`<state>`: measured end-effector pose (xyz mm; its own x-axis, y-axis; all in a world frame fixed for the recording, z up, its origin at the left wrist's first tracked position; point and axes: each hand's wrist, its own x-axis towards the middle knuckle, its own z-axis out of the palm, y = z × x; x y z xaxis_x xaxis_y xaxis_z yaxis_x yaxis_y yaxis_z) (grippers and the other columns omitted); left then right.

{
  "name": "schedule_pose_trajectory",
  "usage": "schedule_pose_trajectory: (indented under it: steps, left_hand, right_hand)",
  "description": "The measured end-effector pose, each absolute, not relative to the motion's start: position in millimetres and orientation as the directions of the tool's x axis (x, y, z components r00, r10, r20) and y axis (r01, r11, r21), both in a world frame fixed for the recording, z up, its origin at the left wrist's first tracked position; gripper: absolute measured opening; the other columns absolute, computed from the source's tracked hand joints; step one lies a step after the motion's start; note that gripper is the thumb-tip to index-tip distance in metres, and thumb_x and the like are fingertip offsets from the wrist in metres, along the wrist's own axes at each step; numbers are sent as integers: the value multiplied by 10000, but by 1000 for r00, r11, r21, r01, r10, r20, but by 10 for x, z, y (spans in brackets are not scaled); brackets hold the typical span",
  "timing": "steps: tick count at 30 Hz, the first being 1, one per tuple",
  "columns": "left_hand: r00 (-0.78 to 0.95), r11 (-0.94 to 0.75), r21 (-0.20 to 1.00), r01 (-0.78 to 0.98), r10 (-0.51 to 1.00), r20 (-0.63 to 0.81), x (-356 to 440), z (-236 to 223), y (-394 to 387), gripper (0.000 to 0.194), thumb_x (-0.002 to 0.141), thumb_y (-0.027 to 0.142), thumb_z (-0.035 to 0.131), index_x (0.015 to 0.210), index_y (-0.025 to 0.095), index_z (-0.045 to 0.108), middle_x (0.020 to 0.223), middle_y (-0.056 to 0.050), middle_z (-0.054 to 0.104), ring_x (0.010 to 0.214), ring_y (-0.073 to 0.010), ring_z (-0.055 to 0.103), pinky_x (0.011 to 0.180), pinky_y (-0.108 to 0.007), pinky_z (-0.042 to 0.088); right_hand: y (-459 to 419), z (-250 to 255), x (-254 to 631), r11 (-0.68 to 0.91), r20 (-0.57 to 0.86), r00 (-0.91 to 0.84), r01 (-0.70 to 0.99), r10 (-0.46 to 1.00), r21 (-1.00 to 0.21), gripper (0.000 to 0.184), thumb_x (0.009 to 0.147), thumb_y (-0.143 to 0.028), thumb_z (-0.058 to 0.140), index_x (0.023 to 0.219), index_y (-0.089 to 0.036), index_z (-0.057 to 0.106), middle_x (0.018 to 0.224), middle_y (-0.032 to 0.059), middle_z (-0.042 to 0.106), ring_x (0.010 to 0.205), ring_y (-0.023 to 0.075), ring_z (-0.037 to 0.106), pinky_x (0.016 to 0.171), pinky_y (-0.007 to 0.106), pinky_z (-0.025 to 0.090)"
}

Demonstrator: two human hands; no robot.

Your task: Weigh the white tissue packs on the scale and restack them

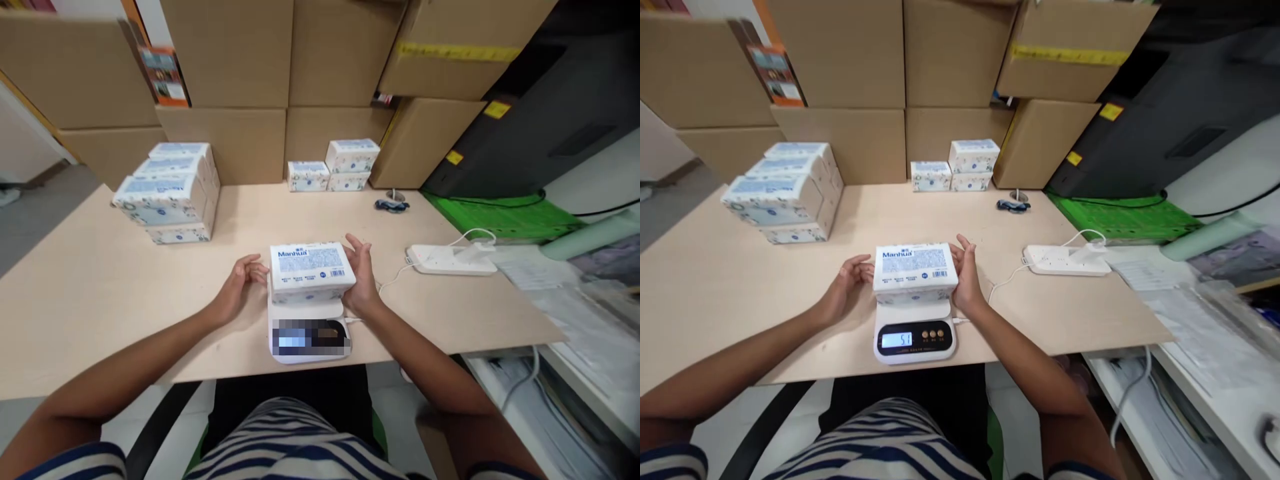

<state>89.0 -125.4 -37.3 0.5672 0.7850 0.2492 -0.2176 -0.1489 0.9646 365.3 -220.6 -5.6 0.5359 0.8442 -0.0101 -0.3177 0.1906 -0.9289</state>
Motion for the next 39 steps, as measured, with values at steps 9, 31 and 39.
schedule_pose_trajectory:
  steps: [9,31,39]
  left_hand:
    - [498,-69,979,-192,853,158,960,-230,-1336,957,850,1018,541,1327,191,606,1078,-84,784,884,-212,724,981,-429,551]
    - [276,-123,992,-43,952,130,765,-288,-1121,863,958,947,443,1507,284,492,1748,-160,446,1306,-279,660,1085,-460,522]
    - [64,-72,996,45,996,69,662,-250,-993,773,1036,848,408,1488,229,511,1274,-133,681,1239,-291,669,1090,-473,510]
  right_hand:
    - [-2206,-165,3688,184,2,540,-283,842,-941,920,865,-994,455,1511,-340,476,1424,120,702,1340,347,720,1039,567,633]
    - [-1089,632,3782,309,10,-312,934,950,-179,743,1018,-516,686,1699,-276,510,1733,131,537,1626,370,489,1332,546,449]
    - [221,625,3132,273,-7,-274,961,962,-43,749,976,-407,771,1658,-227,521,1584,225,640,1427,406,633,1192,508,530]
